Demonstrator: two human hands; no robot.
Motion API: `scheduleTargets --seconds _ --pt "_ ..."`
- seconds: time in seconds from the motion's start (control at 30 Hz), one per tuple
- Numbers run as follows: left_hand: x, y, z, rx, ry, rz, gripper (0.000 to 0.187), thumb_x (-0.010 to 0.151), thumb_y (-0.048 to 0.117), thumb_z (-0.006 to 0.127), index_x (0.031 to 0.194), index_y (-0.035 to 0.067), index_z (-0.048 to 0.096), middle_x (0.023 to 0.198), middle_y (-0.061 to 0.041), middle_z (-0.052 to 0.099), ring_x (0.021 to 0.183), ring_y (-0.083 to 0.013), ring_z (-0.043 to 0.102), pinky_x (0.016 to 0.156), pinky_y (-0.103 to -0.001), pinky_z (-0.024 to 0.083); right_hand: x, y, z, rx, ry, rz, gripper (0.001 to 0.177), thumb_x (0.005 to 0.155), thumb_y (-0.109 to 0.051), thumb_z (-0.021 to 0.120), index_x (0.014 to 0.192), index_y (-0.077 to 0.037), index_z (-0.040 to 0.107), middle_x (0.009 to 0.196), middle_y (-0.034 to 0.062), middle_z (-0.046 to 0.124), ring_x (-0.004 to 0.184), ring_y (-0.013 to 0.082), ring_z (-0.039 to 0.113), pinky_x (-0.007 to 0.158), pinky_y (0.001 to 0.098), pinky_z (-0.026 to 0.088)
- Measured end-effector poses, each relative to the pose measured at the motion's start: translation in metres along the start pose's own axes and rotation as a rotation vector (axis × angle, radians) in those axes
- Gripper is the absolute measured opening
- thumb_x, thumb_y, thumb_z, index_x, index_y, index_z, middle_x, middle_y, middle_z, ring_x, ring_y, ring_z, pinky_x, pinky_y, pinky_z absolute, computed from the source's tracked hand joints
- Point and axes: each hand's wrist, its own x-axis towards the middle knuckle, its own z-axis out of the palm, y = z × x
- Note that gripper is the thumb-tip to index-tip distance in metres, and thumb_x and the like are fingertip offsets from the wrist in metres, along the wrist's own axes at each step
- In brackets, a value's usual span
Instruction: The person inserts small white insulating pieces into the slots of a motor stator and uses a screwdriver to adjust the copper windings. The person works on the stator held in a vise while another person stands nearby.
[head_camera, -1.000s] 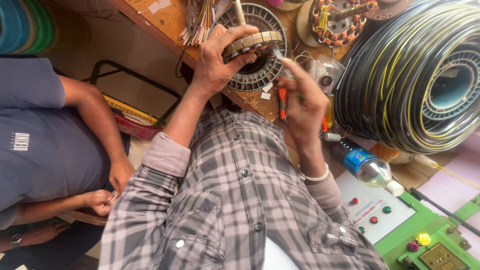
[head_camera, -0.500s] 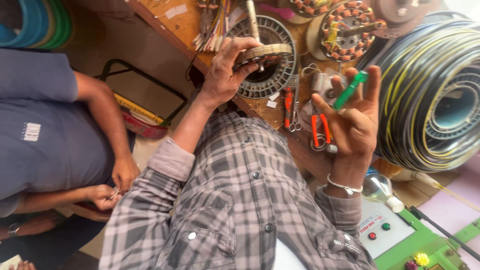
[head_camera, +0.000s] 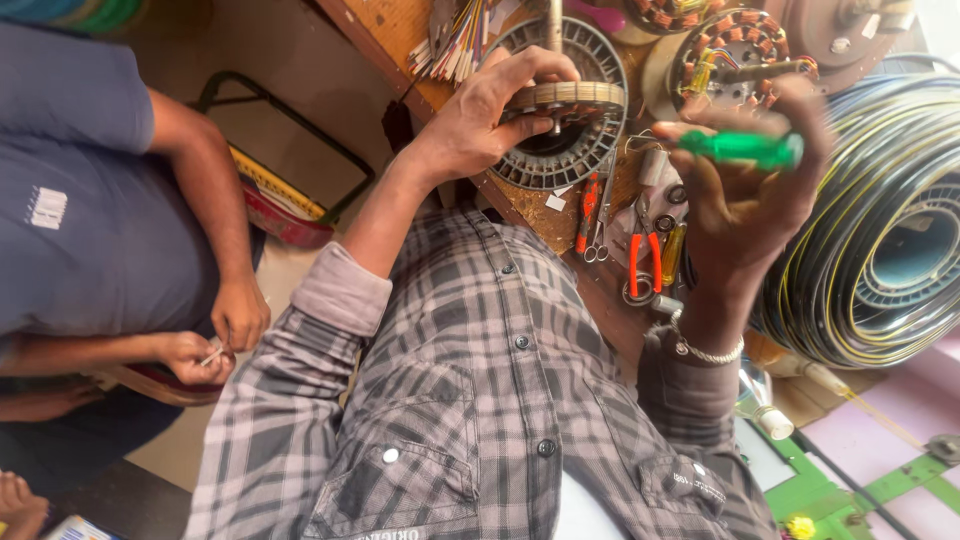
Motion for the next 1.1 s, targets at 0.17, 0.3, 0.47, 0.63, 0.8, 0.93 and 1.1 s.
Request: scheduleTargets --seconds 0.17,0.3,0.47,0.63,0.8,0.93,1.1 --pt "-0.003 -0.001 0.003 -0.091 0.134 0.110 0.052 0.093 0.008 0.082 0.137 0.018 0.057 0.141 -0.003 0.057 0.126 -0.0212 0.061 0.101 -0.035 0.058 0.012 0.005 0.030 0.085 -0.006 -0.075 0.087 0.110 0.014 0.077 0.160 -0.026 0.018 0.121 0.0188 0.058 0.106 0.0263 0.067 0.094 0.0373 0.061" --pt "-0.003 -0.006 0.008 0.001 0.195 0.031 0.035 0.096 0.014 0.085 0.126 0.016 0.065 0.117 0.001 0.071 0.113 -0.0181 0.069 0.101 -0.036 0.056 0.016 0.011 0.037 0.117 -0.099 -0.092 0.077 0.112 0.017 0.070 0.159 -0.022 0.023 0.118 0.0184 0.060 0.107 0.0268 0.071 0.096 0.0374 0.065" --pt "-0.002 -0.003 0.010 -0.038 0.230 0.043 0.033 0.094 0.013 0.083 0.122 0.014 0.066 0.114 -0.001 0.071 0.110 -0.0189 0.070 0.100 -0.037 0.055 0.022 0.009 0.036 0.048 -0.220 -0.115 0.070 0.115 0.017 0.063 0.157 -0.019 0.022 0.120 0.0183 0.063 0.110 0.0269 0.073 0.096 0.0357 0.065" --pt "0.002 0.005 0.009 -0.014 0.192 0.075 0.043 0.090 0.015 0.086 0.127 0.014 0.063 0.113 -0.002 0.068 0.109 -0.0200 0.066 0.099 -0.038 0.054 0.042 0.002 0.023 -0.026 -0.408 -0.113 0.060 0.119 0.012 0.060 0.157 -0.015 0.021 0.123 0.0199 0.065 0.110 0.0282 0.071 0.097 0.0351 0.061" --pt "0.007 0.001 0.016 0.207 0.150 0.156 0.039 0.101 0.019 0.082 0.134 0.015 0.062 0.113 -0.002 0.064 0.107 -0.0244 0.059 0.098 -0.041 0.051 0.060 0.008 0.014 -0.119 -0.536 -0.252 0.053 0.120 0.000 0.059 0.156 -0.015 0.022 0.114 0.0162 0.067 0.102 0.0259 0.075 0.090 0.0329 0.062" --pt "0.004 -0.010 0.015 0.212 0.163 0.321 0.040 0.103 0.016 0.076 0.139 0.013 0.059 0.124 -0.003 0.062 0.112 -0.0257 0.058 0.102 -0.041 0.049 0.051 0.029 0.019 -0.006 -0.515 -0.368 0.049 0.116 -0.002 0.054 0.152 -0.015 0.023 0.116 0.0188 0.067 0.098 0.0275 0.075 0.083 0.0345 0.063" --pt "0.008 -0.009 0.012 0.176 0.149 0.298 0.037 0.105 0.016 0.076 0.139 0.012 0.059 0.120 -0.004 0.062 0.109 -0.0257 0.057 0.101 -0.042 0.046 0.039 0.034 0.018 -0.090 -0.402 -0.378 0.052 0.111 -0.004 0.057 0.148 -0.019 0.024 0.112 0.0222 0.067 0.098 0.0336 0.076 0.081 0.0428 0.063"
